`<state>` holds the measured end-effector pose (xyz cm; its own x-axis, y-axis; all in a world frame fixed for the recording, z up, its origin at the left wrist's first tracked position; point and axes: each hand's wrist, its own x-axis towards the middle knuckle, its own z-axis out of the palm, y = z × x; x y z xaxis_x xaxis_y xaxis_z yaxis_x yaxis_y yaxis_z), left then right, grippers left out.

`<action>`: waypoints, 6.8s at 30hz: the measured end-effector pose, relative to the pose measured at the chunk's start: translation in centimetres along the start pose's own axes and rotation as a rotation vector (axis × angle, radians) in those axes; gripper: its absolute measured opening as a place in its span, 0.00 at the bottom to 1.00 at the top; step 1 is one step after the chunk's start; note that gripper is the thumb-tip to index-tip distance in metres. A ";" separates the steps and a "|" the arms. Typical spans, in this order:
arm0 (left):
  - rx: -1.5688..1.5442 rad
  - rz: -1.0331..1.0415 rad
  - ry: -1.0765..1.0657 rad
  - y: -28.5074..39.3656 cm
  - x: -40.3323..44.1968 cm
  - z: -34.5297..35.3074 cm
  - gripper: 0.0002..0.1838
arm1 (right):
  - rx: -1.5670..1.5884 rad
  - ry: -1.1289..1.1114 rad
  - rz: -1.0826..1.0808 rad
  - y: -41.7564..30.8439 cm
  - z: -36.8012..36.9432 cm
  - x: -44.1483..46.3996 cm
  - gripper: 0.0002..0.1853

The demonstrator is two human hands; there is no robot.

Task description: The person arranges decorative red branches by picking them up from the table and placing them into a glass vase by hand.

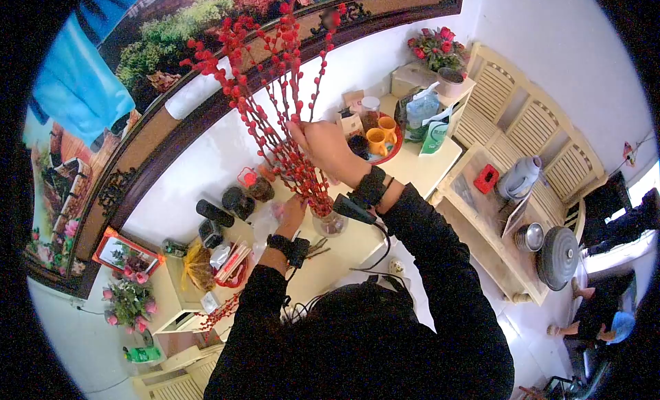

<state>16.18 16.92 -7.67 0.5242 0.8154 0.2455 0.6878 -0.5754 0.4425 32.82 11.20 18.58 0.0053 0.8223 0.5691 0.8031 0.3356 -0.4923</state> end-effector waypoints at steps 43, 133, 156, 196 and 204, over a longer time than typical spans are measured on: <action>-0.629 -0.136 0.296 3.4 0.1 -0.4 0.17 | 0.030 -0.306 -0.114 2.5 4.3 0.0 0.20; -2.267 -1.346 0.849 -25.5 -40.2 12.1 0.11 | -0.074 -0.439 0.694 6.4 12.9 -26.5 0.15; -1.135 -0.757 0.648 -10.8 -27.9 -9.6 0.06 | 0.142 -0.937 0.059 -10.0 29.5 -20.9 0.29; -0.757 -0.122 0.314 3.4 -1.6 -3.4 0.41 | 0.436 0.256 0.421 3.3 -5.8 -14.8 0.06; -0.612 -0.260 0.556 9.5 2.9 -1.9 0.48 | 0.502 0.422 0.455 6.2 -8.0 -12.4 0.03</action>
<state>23.23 13.93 -1.15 -0.0436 0.9210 0.3872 0.2774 -0.3612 0.8903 42.47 -0.63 13.76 0.5735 0.7188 0.3929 0.3044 0.2583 -0.9169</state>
